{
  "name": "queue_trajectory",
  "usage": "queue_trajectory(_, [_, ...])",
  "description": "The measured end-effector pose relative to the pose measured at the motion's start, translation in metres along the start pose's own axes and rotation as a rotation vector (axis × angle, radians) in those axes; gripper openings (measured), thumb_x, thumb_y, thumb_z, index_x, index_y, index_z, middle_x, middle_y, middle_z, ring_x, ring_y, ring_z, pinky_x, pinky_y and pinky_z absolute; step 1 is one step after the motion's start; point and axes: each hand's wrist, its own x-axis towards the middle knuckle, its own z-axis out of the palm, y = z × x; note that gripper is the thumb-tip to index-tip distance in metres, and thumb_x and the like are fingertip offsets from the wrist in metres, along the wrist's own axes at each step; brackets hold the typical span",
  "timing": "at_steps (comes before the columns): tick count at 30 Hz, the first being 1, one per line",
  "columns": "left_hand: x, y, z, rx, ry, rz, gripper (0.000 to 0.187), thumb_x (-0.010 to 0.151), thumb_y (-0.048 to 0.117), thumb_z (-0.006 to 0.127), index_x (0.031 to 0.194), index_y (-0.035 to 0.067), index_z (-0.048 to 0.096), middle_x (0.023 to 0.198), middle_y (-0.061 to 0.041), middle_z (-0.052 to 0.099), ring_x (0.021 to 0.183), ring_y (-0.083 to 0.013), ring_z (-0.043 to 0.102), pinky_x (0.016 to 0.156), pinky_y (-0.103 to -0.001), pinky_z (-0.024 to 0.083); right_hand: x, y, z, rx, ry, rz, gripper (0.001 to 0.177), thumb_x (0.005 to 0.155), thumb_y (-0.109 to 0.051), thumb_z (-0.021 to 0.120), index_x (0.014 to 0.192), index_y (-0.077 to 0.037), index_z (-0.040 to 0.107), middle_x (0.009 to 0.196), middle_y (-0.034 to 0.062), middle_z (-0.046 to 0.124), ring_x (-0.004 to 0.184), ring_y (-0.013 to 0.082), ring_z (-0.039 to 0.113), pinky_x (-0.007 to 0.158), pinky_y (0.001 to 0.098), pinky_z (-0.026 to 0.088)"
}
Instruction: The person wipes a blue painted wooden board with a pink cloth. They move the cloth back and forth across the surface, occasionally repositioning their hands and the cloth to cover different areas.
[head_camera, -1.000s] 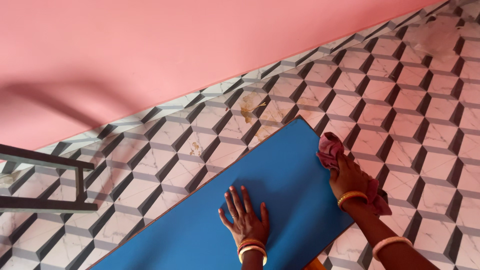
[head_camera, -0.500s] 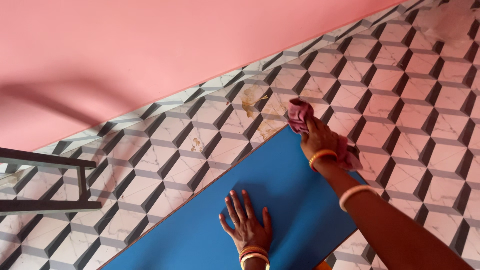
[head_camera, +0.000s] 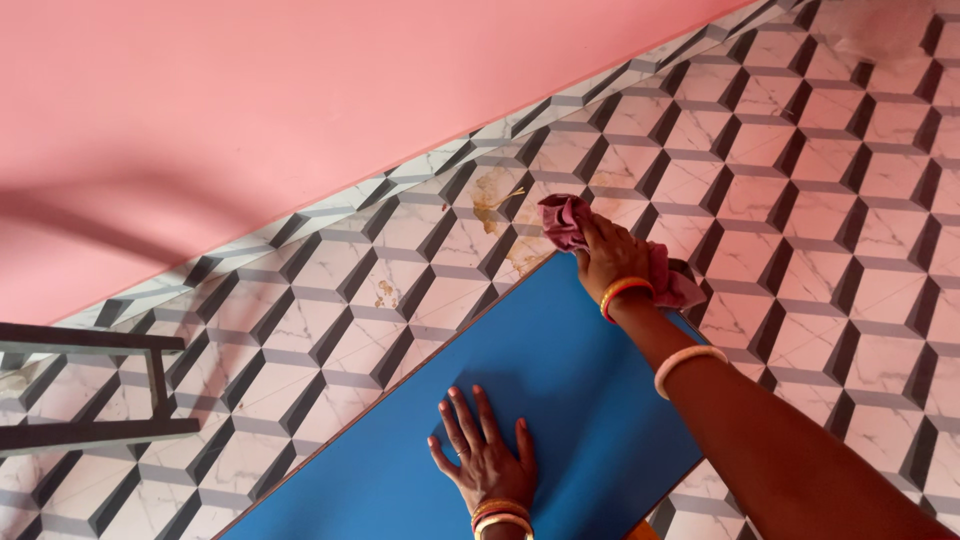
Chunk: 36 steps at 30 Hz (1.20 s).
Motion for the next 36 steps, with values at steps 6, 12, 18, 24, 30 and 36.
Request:
queue_trajectory(6, [0.0, 0.001, 0.0, -0.014, -0.032, 0.008, 0.074, 0.094, 0.054, 0.036, 0.157, 0.018, 0.021, 0.167, -0.01, 0.008, 0.154, -0.0265, 0.003, 0.116, -0.06, 0.001, -0.048, 0.021, -0.004, 0.057, 0.069, -0.004, 0.057, 0.09, -0.028, 0.065, 0.145, -0.014, 0.055, 0.148, 0.0052, 0.057, 0.129, 0.0279, 0.058, 0.104, 0.0481, 0.047])
queue_trajectory(12, [-0.001, 0.003, -0.003, 0.036, -0.039, 0.066, 0.071, 0.098, 0.052, 0.031, 0.158, 0.017, 0.019, 0.168, -0.009, 0.007, 0.155, -0.0307, -0.001, 0.118, -0.061, -0.002, -0.102, 0.036, -0.016, -0.002, 0.099, 0.051, 0.06, 0.089, -0.026, 0.063, 0.147, -0.012, 0.054, 0.147, 0.0079, 0.057, 0.128, 0.0302, 0.056, 0.103, 0.0504, 0.045])
queue_trajectory(18, [0.01, -0.005, -0.01, 0.068, -0.406, 0.185, 0.079, 0.101, 0.057, 0.029, 0.161, 0.009, 0.012, 0.17, -0.011, 0.001, 0.156, -0.03, -0.005, 0.121, -0.058, -0.004, -0.146, 0.029, -0.025, -0.096, 0.044, 0.078, 0.056, 0.092, -0.029, 0.062, 0.145, -0.012, 0.056, 0.151, 0.0074, 0.055, 0.138, 0.0321, 0.051, 0.108, 0.0492, 0.042])
queue_trajectory(24, [0.063, -0.038, -0.014, 0.042, -0.392, 0.593, 0.082, 0.097, 0.068, 0.028, 0.161, 0.019, 0.014, 0.17, -0.008, 0.002, 0.156, -0.0297, -0.003, 0.121, -0.059, -0.003, -0.177, 0.005, -0.027, -0.123, 0.085, 0.004, 0.055, 0.09, -0.026, 0.063, 0.143, -0.013, 0.06, 0.15, 0.0079, 0.058, 0.139, 0.0299, 0.051, 0.112, 0.0493, 0.041])
queue_trajectory(30, [0.086, -0.024, -0.012, 0.027, -0.445, 0.616, 0.074, 0.098, 0.066, 0.029, 0.162, 0.031, 0.016, 0.171, -0.008, 0.001, 0.156, -0.0331, -0.006, 0.122, -0.062, -0.004, -0.193, -0.011, -0.032, -0.108, 0.067, -0.075, 0.055, 0.088, -0.022, 0.061, 0.142, -0.012, 0.062, 0.145, 0.0083, 0.061, 0.14, 0.0277, 0.052, 0.114, 0.0483, 0.04])
queue_trajectory(36, [0.086, -0.023, -0.016, 0.004, -0.457, 0.614, 0.072, 0.099, 0.062, 0.031, 0.162, 0.029, 0.018, 0.171, -0.011, 0.003, 0.156, -0.0355, -0.003, 0.12, -0.064, -0.005, -0.182, -0.006, -0.028, -0.08, 0.089, -0.081, 0.055, 0.088, -0.021, 0.061, 0.142, -0.012, 0.062, 0.145, 0.0088, 0.061, 0.14, 0.0296, 0.053, 0.113, 0.0498, 0.042])
